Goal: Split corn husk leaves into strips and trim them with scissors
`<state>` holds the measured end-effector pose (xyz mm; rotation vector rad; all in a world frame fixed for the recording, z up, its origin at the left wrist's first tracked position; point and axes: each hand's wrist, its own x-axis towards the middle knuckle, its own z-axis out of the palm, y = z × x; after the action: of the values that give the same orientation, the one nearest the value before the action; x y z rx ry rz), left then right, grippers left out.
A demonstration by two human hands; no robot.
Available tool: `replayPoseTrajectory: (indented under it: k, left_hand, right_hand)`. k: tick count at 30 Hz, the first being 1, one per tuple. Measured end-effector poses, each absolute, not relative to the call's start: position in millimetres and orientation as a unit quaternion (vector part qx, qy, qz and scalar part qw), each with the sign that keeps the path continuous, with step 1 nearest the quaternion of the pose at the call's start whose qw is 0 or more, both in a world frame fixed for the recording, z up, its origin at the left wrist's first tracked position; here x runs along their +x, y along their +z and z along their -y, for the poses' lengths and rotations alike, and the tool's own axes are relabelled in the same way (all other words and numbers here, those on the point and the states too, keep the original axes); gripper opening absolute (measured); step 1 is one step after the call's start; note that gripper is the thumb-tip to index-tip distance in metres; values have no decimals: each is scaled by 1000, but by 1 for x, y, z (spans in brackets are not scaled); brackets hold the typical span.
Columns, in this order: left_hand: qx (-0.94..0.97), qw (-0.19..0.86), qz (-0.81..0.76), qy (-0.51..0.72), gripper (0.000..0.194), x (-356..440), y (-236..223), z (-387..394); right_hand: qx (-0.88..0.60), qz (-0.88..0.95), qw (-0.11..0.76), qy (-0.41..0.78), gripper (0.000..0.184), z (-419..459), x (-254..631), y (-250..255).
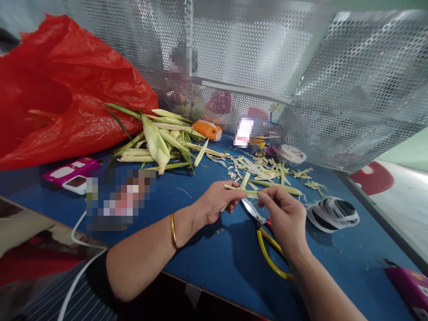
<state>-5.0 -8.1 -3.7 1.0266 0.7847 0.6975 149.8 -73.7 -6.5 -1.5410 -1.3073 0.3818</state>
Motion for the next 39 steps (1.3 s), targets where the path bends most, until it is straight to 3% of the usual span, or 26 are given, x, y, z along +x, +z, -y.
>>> replayPoseTrajectory:
  k: [4, 7, 12, 16, 23, 27, 33, 39]
  left_hand:
    - [459, 742, -371, 316, 21, -7, -3, 6]
    - [464, 743, -370, 310, 27, -9, -1, 4]
    - [454, 762, -357, 293, 38, -8, -4, 4]
    - [499, 720, -359, 321, 29, -3, -8, 9]
    - [483, 720, -367, 338, 18, -1, -6, 10]
    - [459, 735, -375, 330, 22, -5, -5, 6]
    - [467, 756, -364, 279, 27, -5, -6, 7]
    - [488, 737, -370, 286, 22, -4, -7, 7]
  right_hand:
    - [-623, 589, 492, 152, 19, 70, 156, -8]
    - [-604, 666, 434, 55, 25, 69, 157, -10]
    - [-568, 744, 339, -89, 15, 70, 150, -15]
    - [-576, 741, 333, -94, 20, 73, 143, -17]
    - [-585, 724, 366, 12, 26, 75, 144, -9]
    - [-553, 767, 310, -96, 16, 73, 146, -11]
    - [-521, 785, 240, -232, 20, 72, 145, -15]
    - [-531, 770, 279, -219, 27, 77, 143, -9]
